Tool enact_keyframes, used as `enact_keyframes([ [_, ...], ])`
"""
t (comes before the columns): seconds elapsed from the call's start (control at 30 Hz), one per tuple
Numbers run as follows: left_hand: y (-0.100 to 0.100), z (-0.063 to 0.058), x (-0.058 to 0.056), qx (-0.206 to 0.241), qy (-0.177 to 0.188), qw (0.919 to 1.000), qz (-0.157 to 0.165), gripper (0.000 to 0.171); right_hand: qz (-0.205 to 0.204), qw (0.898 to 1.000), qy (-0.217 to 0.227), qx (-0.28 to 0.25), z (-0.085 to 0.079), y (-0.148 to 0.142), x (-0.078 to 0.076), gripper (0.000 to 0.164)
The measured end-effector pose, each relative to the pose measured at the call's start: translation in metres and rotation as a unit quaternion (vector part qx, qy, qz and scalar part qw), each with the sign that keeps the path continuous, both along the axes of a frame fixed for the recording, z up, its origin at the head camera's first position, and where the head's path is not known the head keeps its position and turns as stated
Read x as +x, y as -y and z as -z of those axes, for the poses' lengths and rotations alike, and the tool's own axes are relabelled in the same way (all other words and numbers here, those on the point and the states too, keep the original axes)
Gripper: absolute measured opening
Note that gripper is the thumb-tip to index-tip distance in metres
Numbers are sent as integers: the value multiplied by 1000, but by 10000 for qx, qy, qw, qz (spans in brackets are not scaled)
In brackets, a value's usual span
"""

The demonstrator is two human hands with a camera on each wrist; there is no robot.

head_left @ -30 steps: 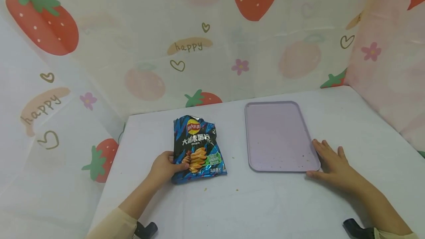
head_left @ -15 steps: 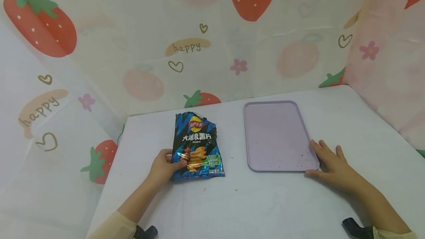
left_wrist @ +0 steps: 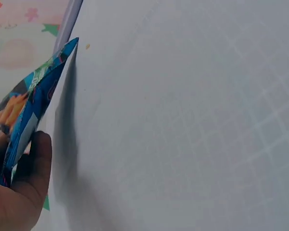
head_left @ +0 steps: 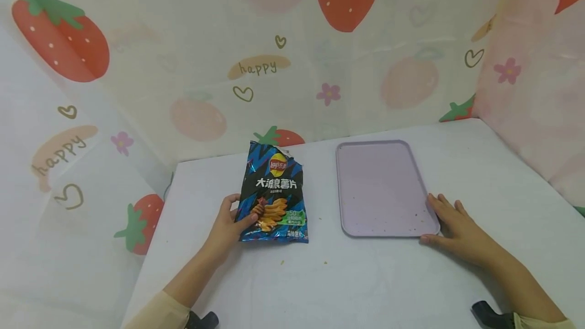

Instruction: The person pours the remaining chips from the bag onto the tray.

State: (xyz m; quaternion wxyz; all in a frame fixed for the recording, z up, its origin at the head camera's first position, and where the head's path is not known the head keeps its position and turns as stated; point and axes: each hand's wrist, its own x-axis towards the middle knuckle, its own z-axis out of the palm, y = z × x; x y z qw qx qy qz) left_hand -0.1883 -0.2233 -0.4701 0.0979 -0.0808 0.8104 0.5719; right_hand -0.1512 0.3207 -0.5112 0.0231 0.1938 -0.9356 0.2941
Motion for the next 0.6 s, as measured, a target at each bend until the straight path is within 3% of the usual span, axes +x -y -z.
enact_keyframes([
  [0.27, -6, -12, 0, 171, -185, 9994, 256, 67, 22, 10000, 64, 17, -2, 0, 1, 101],
  [0.6, -12, -36, -7, 224, -395, 9986, 261, 63, 65, 9999, 109, 63, 0, -1, 0, 102],
])
